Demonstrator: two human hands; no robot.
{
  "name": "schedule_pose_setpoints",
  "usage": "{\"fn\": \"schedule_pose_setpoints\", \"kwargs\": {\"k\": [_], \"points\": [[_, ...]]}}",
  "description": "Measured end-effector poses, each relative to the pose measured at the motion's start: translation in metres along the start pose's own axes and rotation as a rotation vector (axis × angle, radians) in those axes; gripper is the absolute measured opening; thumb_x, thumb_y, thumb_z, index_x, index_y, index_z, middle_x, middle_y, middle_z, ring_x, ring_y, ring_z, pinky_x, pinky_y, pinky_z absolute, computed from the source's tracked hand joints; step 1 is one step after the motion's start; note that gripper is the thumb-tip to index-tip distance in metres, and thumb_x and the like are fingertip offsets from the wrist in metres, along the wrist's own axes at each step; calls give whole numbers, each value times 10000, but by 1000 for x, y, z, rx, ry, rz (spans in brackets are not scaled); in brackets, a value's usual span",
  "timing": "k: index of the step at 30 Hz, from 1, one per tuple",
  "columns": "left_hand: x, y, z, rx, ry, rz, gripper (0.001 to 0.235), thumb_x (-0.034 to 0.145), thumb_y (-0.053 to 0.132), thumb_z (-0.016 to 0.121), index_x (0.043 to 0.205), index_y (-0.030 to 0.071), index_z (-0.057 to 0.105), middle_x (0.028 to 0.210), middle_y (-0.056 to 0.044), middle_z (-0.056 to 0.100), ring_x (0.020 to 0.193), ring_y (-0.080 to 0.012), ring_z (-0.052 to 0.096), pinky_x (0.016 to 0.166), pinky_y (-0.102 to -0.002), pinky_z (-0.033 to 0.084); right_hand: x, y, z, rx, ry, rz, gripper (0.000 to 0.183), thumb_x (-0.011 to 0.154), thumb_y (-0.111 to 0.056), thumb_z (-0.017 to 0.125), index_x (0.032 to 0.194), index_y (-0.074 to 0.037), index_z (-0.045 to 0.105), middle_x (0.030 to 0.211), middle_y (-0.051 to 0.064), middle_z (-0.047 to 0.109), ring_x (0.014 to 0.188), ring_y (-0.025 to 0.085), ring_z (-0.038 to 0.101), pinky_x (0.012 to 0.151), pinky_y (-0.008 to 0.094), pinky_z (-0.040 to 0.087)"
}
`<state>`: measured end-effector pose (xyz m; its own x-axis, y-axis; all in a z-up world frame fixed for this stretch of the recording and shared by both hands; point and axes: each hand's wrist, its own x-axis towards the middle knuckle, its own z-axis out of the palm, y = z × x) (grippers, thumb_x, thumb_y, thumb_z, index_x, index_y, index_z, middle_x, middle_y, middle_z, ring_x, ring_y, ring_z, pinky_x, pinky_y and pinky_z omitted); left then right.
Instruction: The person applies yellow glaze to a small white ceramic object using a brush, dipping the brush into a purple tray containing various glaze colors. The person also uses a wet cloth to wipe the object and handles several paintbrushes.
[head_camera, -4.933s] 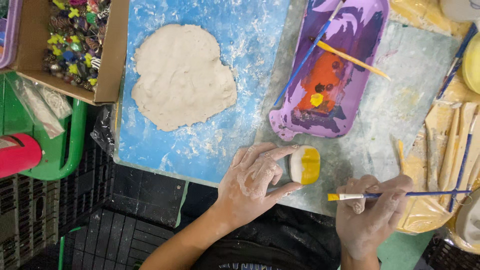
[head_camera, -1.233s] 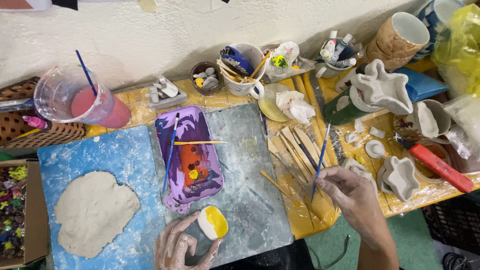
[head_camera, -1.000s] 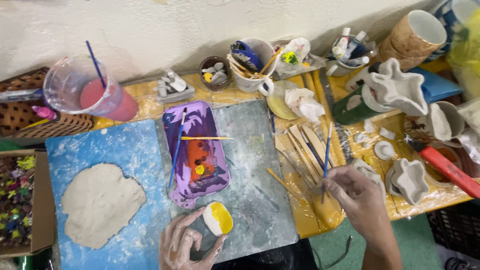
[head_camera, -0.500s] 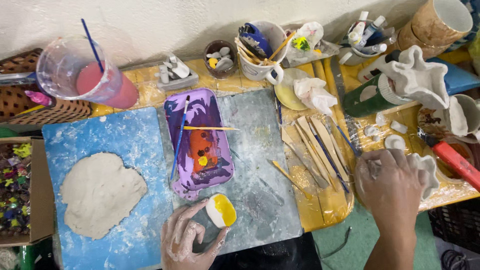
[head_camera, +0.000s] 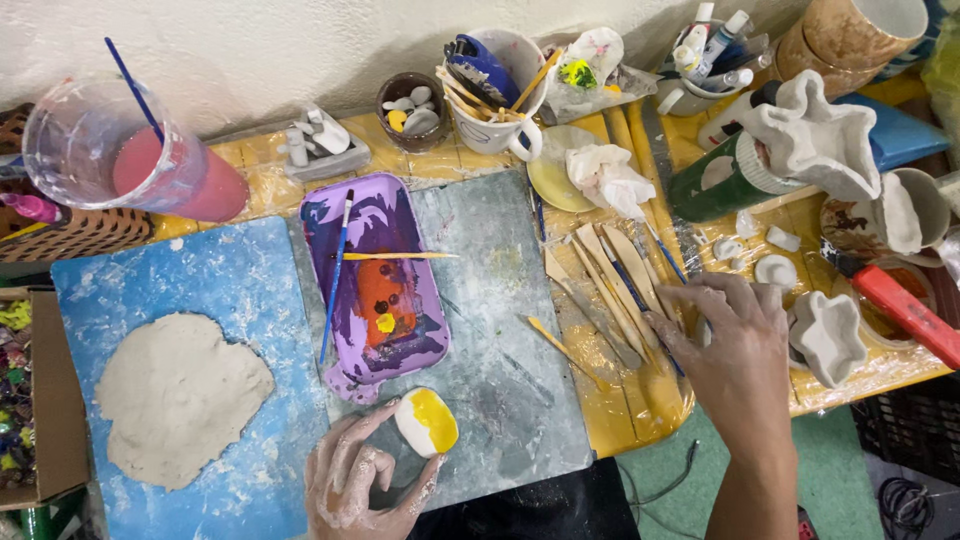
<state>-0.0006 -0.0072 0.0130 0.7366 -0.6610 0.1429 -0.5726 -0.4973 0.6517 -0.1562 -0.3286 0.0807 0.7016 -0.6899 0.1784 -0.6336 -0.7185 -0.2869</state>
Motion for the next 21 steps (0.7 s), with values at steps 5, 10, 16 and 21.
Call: {"fn": "schedule_pose_setpoints", "kwargs": {"k": [5,10,16,21], "points": [[2,1,-2,-6,-6,21,527,542,215,951,548,143,428,1210,-137,689,1147,-325,621,928,-508,469,21,-13,-3,58,-21,2,283,910,-246,791,1177,-157,761,1163,59,665,1124,303,561,1023,452,460],[2,6,-3,4,25,24,540,564,218,944,560,141,409,1211,-126,693,1140,-323,620,931,-500,471,81,-31,11,-48,142,-463,536,803,-251,793,1291,-59,676,1355,154,616,1208,364,536,1021,475,461],[3,3,-4,-15,33,12,553,572,229,952,567,141,406,1195,-107,701,1130,-305,632,919,-495,472,105,-21,44,-151,60,-578,388,905,-234,786,1260,-101,705,1358,102,664,1230,311,621,1014,456,508],[0,5,-4,-2,-2,-67,555,557,221,956,551,138,407,1191,-87,705,1128,-310,627,909,-493,470,105,1,45,-349,111,-551,261,968,-238,765,1221,-184,737,1368,34,679,1230,246,642,1049,433,515]]}}
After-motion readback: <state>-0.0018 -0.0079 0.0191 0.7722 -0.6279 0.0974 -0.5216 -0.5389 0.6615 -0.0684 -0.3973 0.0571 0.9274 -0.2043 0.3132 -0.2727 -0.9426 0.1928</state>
